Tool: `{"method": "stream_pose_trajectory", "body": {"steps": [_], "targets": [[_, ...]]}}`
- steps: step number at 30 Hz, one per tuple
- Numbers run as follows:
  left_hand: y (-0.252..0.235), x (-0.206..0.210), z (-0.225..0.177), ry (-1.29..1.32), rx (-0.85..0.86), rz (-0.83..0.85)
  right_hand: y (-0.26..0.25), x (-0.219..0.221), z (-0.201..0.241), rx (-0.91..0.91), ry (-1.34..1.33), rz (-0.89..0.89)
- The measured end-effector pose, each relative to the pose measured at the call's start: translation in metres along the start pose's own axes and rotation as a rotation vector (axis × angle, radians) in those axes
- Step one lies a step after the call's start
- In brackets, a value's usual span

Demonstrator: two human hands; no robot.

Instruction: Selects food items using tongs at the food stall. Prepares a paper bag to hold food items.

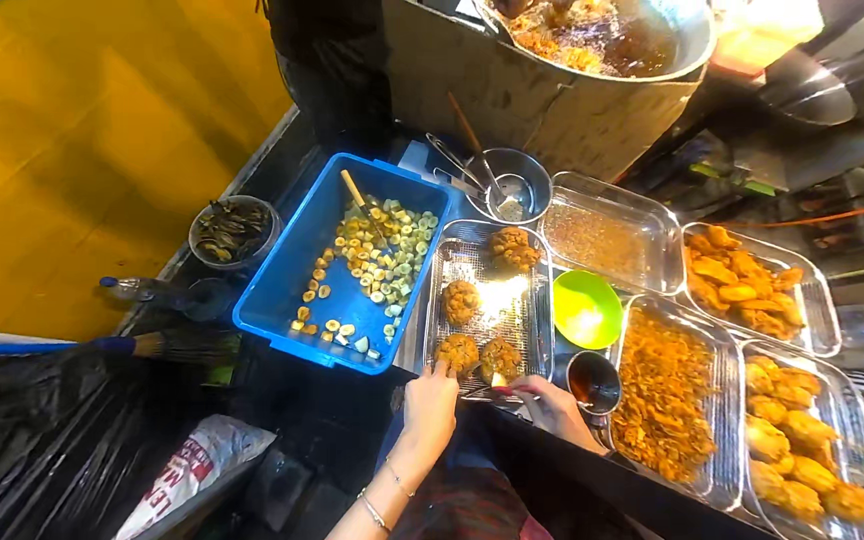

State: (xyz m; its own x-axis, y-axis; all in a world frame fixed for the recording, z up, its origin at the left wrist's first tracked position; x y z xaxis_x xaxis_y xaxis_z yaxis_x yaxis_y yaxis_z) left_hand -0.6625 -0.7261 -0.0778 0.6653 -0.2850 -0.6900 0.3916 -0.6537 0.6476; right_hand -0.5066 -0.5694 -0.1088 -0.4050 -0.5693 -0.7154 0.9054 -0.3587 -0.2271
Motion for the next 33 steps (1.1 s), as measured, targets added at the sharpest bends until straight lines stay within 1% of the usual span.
{"method": "stream_pose_trajectory", "body": {"steps": [2, 4, 6, 7, 9, 11, 13, 14, 16, 18, 21, 23, 24, 26, 27, 28, 30, 31, 33], "targets": [[0.001, -0.001, -0.002, -0.016, 0.004, -0.023, -0.010, -0.008, -0.008, 0.113, -0.093, -0.074], [-0.001, 0.000, -0.007, -0.040, 0.006, -0.043, -0.019, -0.020, -0.022, 0.184, -0.011, -0.155], [-0.006, 0.000, -0.011, -0.063, 0.006, -0.057, -0.026, -0.032, -0.028, 0.199, 0.109, -0.234], [-0.008, -0.002, -0.011, -0.069, 0.002, -0.064, -0.030, -0.037, -0.026, 0.195, 0.129, -0.276], [-0.010, -0.003, -0.010, -0.064, -0.003, -0.051, -0.032, -0.039, -0.022, 0.231, 0.042, -0.341], [-0.009, -0.001, -0.009, -0.069, 0.004, -0.031, -0.024, -0.032, -0.028, 0.314, -0.028, -0.371], [-0.009, -0.002, -0.010, -0.079, 0.012, -0.032, -0.021, -0.033, -0.039, 0.366, 0.093, -0.353], [-0.008, -0.002, -0.011, -0.083, 0.013, -0.027, -0.020, -0.037, -0.039, 0.358, 0.159, -0.347], [-0.009, -0.003, -0.012, -0.088, 0.010, -0.015, -0.026, -0.041, -0.027, 0.276, 0.250, -0.337], [-0.008, 0.001, -0.013, -0.093, 0.006, 0.007, -0.012, -0.025, -0.017, 0.197, 0.260, -0.278], [-0.011, -0.003, -0.014, -0.082, 0.019, -0.043, 0.020, 0.002, -0.013, 0.077, 0.197, -0.187], [-0.009, -0.002, -0.013, -0.083, 0.024, -0.045, 0.028, 0.004, -0.007, 0.070, 0.046, -0.141], [-0.009, -0.002, -0.013, -0.087, 0.030, -0.044, 0.024, 0.002, -0.006, 0.103, -0.030, -0.139], [-0.010, -0.003, -0.014, -0.101, 0.038, -0.048, 0.002, -0.010, -0.015, 0.215, -0.117, -0.192], [-0.009, -0.003, -0.014, -0.107, 0.039, -0.052, -0.010, -0.015, -0.022, 0.266, -0.113, -0.232], [-0.009, -0.003, -0.013, -0.113, 0.038, -0.050, -0.021, -0.020, -0.028, 0.289, -0.048, -0.277], [-0.011, -0.003, -0.013, -0.124, 0.032, -0.038, -0.037, -0.022, -0.030, 0.256, 0.132, -0.339], [-0.011, -0.003, -0.014, -0.124, 0.030, -0.034, -0.039, -0.015, -0.025, 0.208, 0.177, -0.314], [-0.011, -0.002, -0.014, -0.119, 0.021, -0.015, -0.026, 0.007, -0.008, 0.084, 0.163, -0.181]]}}
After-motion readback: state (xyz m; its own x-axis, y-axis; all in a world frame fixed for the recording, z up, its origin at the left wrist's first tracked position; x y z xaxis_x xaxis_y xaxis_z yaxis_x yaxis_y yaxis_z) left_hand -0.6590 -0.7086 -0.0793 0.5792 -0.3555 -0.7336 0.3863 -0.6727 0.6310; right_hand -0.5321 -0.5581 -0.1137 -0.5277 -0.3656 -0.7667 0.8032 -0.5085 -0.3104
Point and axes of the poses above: each hand's wrist, its own y-axis away from the middle knuckle, its own x-axis out of the palm, z = x × y, the point moved 7 cm from there along -y, towards the middle knuckle, and after that the axes turned 4 degrees about y, right-handed, at the moved point
